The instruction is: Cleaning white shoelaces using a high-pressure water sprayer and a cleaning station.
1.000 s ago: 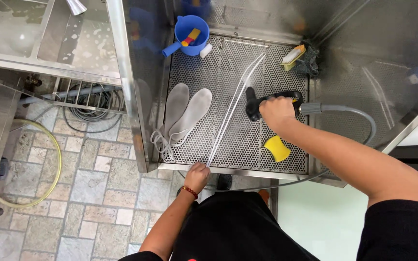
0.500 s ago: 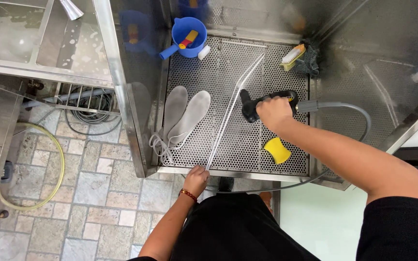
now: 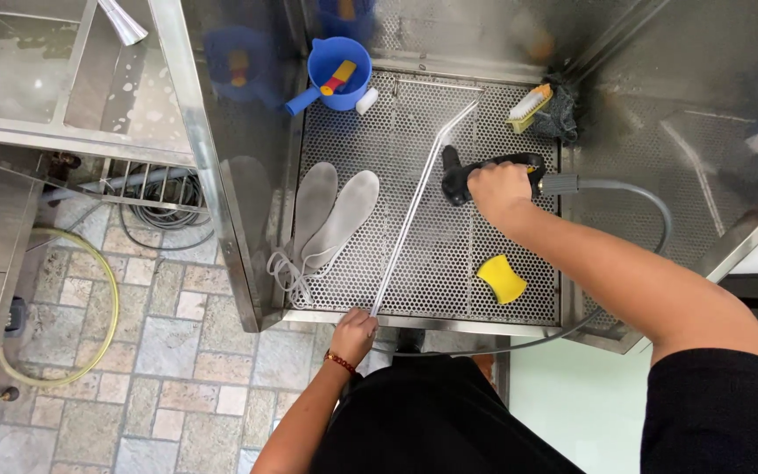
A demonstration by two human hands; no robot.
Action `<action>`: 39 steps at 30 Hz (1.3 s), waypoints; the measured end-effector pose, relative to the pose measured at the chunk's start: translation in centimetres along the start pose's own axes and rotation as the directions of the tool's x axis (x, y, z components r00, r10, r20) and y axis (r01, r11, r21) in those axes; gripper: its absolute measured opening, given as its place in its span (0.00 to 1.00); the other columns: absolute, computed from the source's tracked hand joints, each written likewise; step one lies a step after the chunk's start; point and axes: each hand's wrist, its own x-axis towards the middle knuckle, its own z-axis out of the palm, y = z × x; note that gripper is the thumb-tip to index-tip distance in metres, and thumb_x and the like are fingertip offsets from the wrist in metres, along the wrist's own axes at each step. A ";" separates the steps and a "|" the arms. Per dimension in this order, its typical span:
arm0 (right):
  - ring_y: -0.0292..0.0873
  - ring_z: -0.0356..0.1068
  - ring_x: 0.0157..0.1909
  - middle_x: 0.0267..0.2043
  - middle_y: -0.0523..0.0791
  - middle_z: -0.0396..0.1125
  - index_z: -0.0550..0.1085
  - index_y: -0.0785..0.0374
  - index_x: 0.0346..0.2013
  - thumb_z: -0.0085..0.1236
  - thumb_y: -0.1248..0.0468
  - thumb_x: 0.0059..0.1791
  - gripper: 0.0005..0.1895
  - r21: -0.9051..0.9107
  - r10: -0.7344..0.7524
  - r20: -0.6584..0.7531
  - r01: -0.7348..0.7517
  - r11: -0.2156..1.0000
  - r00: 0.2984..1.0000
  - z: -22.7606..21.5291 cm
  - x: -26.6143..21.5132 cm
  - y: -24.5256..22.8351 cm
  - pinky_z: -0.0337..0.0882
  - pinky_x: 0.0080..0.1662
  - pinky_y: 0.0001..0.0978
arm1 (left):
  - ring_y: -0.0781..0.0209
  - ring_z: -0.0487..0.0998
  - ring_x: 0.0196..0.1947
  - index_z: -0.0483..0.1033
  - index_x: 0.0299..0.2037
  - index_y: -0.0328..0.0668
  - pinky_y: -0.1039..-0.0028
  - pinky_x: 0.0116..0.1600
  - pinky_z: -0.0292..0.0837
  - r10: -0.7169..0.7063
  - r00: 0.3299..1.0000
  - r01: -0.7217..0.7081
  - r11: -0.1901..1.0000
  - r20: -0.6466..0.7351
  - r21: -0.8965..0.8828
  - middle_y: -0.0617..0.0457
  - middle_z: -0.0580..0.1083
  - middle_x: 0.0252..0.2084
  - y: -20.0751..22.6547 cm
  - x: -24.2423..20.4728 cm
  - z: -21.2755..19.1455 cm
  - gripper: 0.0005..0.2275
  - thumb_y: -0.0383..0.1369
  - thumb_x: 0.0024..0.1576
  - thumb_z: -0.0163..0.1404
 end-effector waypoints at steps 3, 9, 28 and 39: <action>0.52 0.77 0.46 0.43 0.48 0.75 0.80 0.59 0.40 0.57 0.61 0.47 0.10 -0.043 0.039 -0.058 -0.042 0.998 0.998 -0.2 1.3 0.8 0.75 0.46 0.52 | 0.50 0.74 0.35 0.73 0.23 0.41 0.64 0.40 0.74 0.004 1.000 -0.004 1.000 0.000 -0.023 0.51 0.71 0.27 0.0 0.0 -0.1 0.05 0.21 0.43 0.54; 0.51 0.79 0.44 0.42 0.48 0.77 0.80 0.61 0.41 0.55 0.63 0.51 0.09 0.017 0.157 0.029 -0.158 0.987 0.987 -1.2 3.2 3.2 0.76 0.39 0.47 | 0.52 0.74 0.34 0.74 0.24 0.40 0.66 0.40 0.74 -0.010 1.000 0.010 1.000 0.020 0.015 0.51 0.71 0.26 -0.2 -0.4 0.3 0.04 0.21 0.44 0.55; 0.56 0.76 0.51 0.47 0.53 0.75 0.72 0.54 0.61 0.53 0.66 0.46 0.27 0.391 0.281 0.316 -0.394 0.832 0.906 -3.5 -7.2 3.1 0.76 0.49 0.51 | 0.46 0.76 0.37 0.76 0.25 0.39 0.60 0.45 0.73 0.006 0.969 -0.013 1.000 0.248 0.026 0.47 0.74 0.28 -2.1 -0.4 0.8 0.03 0.21 0.48 0.52; 0.56 0.64 0.63 0.59 0.54 0.63 0.65 0.65 0.57 0.54 0.58 0.55 0.20 0.481 0.569 0.200 -0.585 0.653 0.798 11.8 -3.8 3.0 0.71 0.57 0.51 | 0.43 0.74 0.47 0.79 0.34 0.39 0.59 0.51 0.72 0.001 0.970 -0.015 0.999 0.243 0.052 0.45 0.75 0.39 -2.9 2.0 -0.3 0.06 0.23 0.47 0.53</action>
